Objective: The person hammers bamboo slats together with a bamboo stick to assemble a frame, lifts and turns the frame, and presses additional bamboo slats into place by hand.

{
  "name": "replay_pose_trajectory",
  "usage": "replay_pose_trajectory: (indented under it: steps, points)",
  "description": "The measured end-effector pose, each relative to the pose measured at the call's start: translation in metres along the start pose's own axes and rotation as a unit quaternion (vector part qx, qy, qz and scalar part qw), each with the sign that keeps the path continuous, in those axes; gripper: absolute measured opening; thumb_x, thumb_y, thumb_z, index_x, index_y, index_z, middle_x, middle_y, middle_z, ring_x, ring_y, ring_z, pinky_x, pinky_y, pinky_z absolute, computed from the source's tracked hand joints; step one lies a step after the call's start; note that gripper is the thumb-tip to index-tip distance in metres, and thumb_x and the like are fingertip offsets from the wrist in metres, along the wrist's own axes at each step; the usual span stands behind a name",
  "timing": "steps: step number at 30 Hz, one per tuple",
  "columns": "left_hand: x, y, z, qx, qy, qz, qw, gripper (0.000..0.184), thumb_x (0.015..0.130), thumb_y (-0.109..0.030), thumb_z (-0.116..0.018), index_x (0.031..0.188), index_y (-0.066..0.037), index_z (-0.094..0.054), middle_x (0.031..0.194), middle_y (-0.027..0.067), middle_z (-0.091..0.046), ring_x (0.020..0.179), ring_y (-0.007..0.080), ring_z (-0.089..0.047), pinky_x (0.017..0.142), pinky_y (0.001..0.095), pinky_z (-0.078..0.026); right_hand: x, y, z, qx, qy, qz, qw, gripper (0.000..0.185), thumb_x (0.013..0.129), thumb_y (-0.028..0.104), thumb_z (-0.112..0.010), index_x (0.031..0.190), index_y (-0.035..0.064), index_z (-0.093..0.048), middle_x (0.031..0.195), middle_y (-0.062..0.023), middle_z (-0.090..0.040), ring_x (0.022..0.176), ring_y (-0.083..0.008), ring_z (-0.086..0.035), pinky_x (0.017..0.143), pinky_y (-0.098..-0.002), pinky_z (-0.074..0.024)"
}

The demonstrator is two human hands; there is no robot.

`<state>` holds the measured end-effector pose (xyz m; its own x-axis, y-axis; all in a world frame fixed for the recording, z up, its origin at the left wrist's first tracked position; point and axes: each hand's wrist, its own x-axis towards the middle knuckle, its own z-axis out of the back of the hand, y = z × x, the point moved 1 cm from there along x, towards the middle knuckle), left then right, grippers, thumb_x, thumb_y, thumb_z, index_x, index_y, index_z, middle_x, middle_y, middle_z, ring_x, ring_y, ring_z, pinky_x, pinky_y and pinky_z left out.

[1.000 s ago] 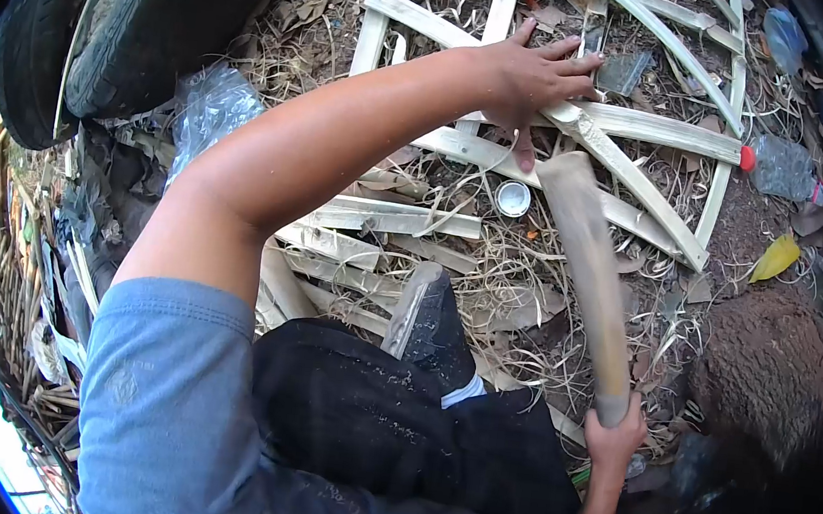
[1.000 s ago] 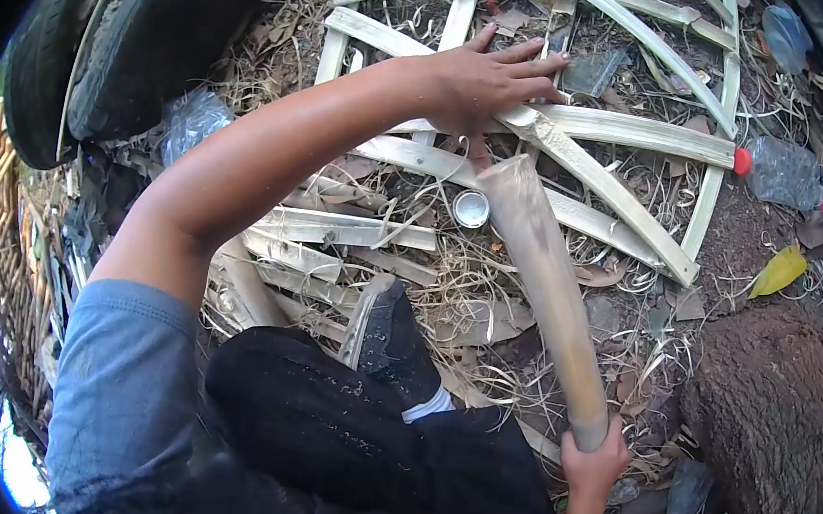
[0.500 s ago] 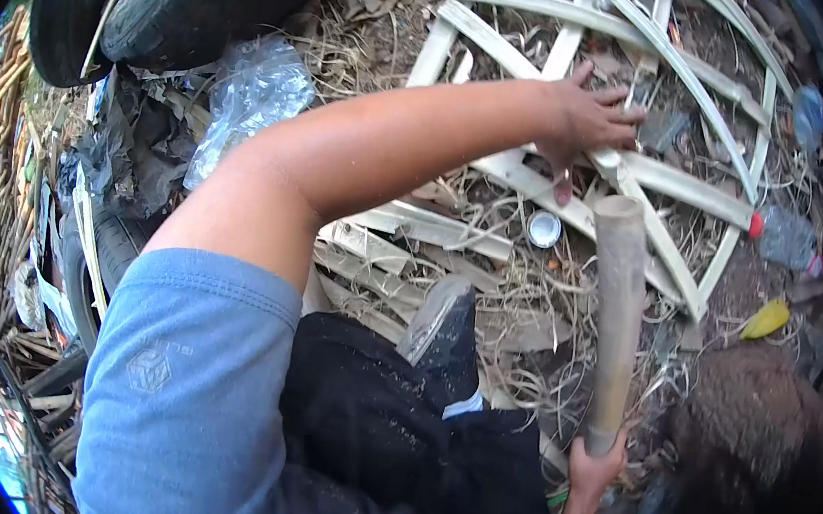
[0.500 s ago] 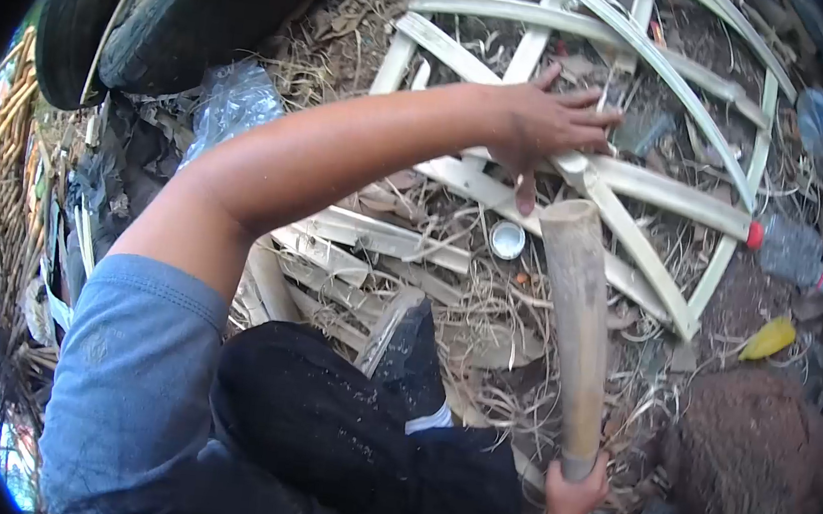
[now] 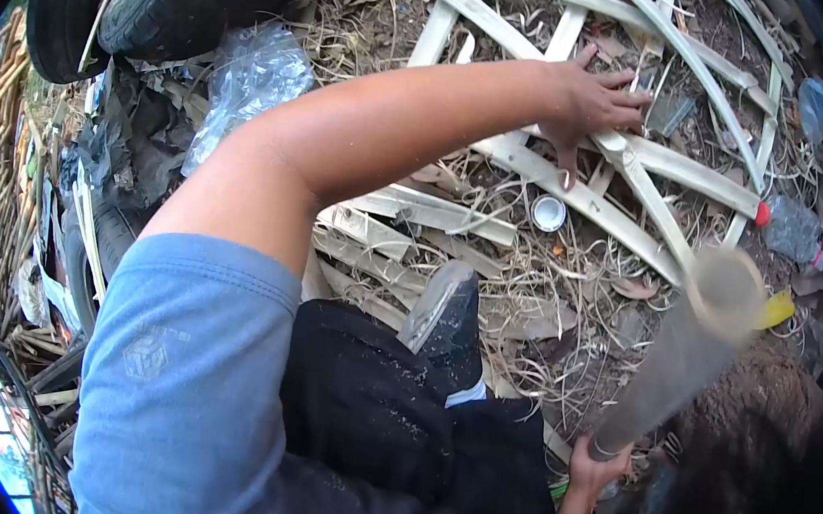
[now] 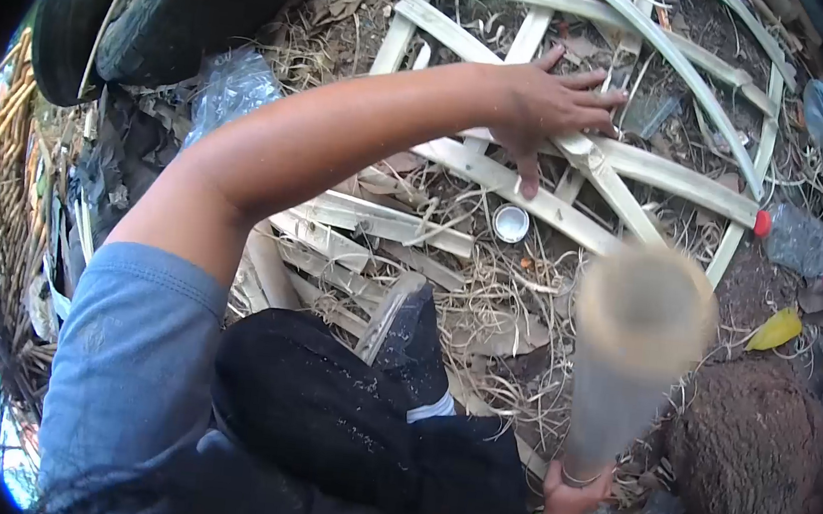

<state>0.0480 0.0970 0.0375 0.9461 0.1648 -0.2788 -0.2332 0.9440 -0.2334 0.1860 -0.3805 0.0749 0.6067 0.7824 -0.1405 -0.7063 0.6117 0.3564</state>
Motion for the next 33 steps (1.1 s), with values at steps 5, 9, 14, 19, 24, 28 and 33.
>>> replay_pose_trajectory:
  steps: [5,9,14,19,24,28,33]
  points:
    - [-0.002,0.013,0.007,-0.008,-0.002,0.011,1.0,0.12,0.049,-0.056,-0.089,0.148,-0.019,-0.034,0.164,0.0094,-0.014,0.151,0.0341,-0.007,0.115,0.0699,-0.01,0.019,0.018,0.006,0.059,-0.014,-0.016,0.998,0.049,0.061,0.012,-0.074,0.105,-0.0016,-0.058,0.084,-0.021,-0.066,0.081,-0.0447,-0.064,0.075,-0.0506,-0.0482]
    - [0.001,-0.002,0.005,-0.024,0.002,-0.005,1.0,0.12,0.049,-0.055,-0.089,0.149,-0.019,-0.033,0.164,0.0093,-0.014,0.151,0.0334,-0.007,0.115,0.0695,-0.01,0.021,0.017,0.007,-0.074,0.09,-0.092,0.989,0.043,0.059,0.012,-0.074,0.097,-0.0003,-0.059,0.079,-0.0199,-0.065,0.075,-0.0449,-0.064,0.07,-0.0509,-0.0495]
    - [0.0,-0.001,0.002,-0.015,0.008,0.006,1.0,0.124,0.048,-0.059,-0.085,0.151,-0.019,-0.03,0.164,0.0078,-0.011,0.151,0.0331,-0.006,0.116,0.0688,-0.008,0.007,0.017,0.008,0.042,-0.014,0.037,0.998,0.042,0.058,0.011,-0.076,0.095,0.0008,-0.059,0.079,-0.0213,-0.064,0.074,-0.0449,-0.064,0.069,-0.0506,-0.0499]
    - [0.002,0.0,-0.002,-0.007,0.0,0.007,1.0,0.122,0.047,-0.059,-0.085,0.15,-0.018,-0.031,0.164,0.0074,-0.012,0.151,0.0332,-0.007,0.117,0.0683,-0.007,0.01,-0.002,0.009,0.032,0.008,0.041,0.999,0.042,0.057,0.015,-0.076,0.094,0.0021,-0.058,0.076,-0.0204,-0.063,0.07,-0.0453,-0.063,0.064,-0.049,-0.0497]
    - [-0.001,-0.003,0.005,-0.015,0.01,0.01,1.0,0.121,0.047,-0.058,-0.085,0.149,-0.018,-0.033,0.164,0.0073,-0.013,0.151,0.0317,-0.007,0.117,0.0677,-0.007,0.023,-0.005,0.016,-0.03,0.085,-0.084,0.992,0.039,0.06,0.013,-0.071,0.094,-0.0004,-0.057,0.077,-0.0211,-0.063,0.074,-0.0469,-0.063,0.067,-0.0491,-0.0499]
    - [0.003,0.0,-0.003,-0.006,0.001,0.012,1.0,0.125,0.045,-0.058,-0.085,0.15,-0.02,-0.03,0.164,0.0073,-0.011,0.151,0.0313,-0.006,0.117,0.0674,-0.007,0.013,-0.003,0.025,0.072,0.011,-0.028,0.997,0.041,0.058,0.013,-0.072,0.094,-0.0001,-0.057,0.077,-0.021,-0.063,0.073,-0.0469,-0.062,0.065,-0.0495,-0.0485]
    - [0.001,-0.001,0.001,0.007,0.009,0.018,1.0,0.128,0.043,-0.062,-0.084,0.15,-0.021,-0.03,0.164,0.008,-0.011,0.151,0.0306,-0.005,0.118,0.0669,-0.007,0.01,-0.021,0.028,0.01,0.051,0.003,0.999,0.043,0.055,0.015,-0.075,0.093,0.0008,-0.058,0.073,-0.0191,-0.061,0.069,-0.0458,-0.061,0.064,-0.0488,-0.0482]
